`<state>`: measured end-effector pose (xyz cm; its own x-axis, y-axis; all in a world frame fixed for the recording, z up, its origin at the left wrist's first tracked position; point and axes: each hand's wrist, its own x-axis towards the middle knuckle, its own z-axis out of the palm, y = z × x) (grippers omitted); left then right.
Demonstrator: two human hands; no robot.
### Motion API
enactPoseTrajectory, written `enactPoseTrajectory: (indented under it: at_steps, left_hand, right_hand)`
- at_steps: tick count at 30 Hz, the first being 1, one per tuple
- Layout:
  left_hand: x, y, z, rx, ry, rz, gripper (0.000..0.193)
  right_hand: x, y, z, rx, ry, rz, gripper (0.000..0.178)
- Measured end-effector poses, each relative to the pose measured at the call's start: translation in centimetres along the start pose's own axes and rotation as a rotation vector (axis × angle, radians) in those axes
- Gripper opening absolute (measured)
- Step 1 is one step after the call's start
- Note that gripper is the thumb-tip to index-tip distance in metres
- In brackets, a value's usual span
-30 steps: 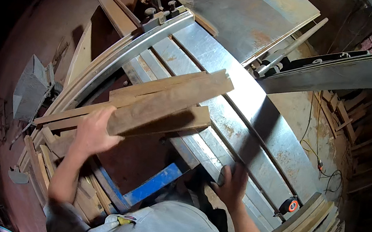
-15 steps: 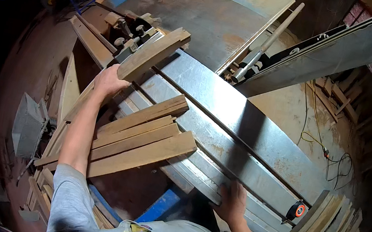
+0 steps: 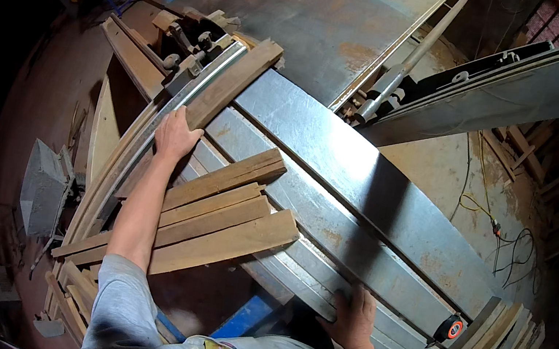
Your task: The person sorts through wood strips on a metal table, measuring one strip with a tape measure and moving several others to different sides of the work area.
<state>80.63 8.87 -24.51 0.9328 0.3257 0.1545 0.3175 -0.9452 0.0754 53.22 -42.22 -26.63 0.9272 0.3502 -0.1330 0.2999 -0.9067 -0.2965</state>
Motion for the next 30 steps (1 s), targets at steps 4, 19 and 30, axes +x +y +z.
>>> enactPoseTrajectory:
  at_steps: [4,19,30]
  left_hand:
    - [0.5,-1.2,-0.1,-0.050,-0.028,-0.040,0.062]
    - [0.8,-0.7,0.6,0.011,0.115,-0.043,0.054]
    - [1.1,-0.3,0.7,0.039,0.082,-0.034,0.046]
  right_hand:
    - [0.2,0.0,-0.1,0.003,0.004,-0.014,0.077]
    - [0.4,-0.1,-0.2,0.002,-0.030,0.020,0.080]
    - [0.0,-0.2,0.5,0.001,0.015,-0.003,0.083]
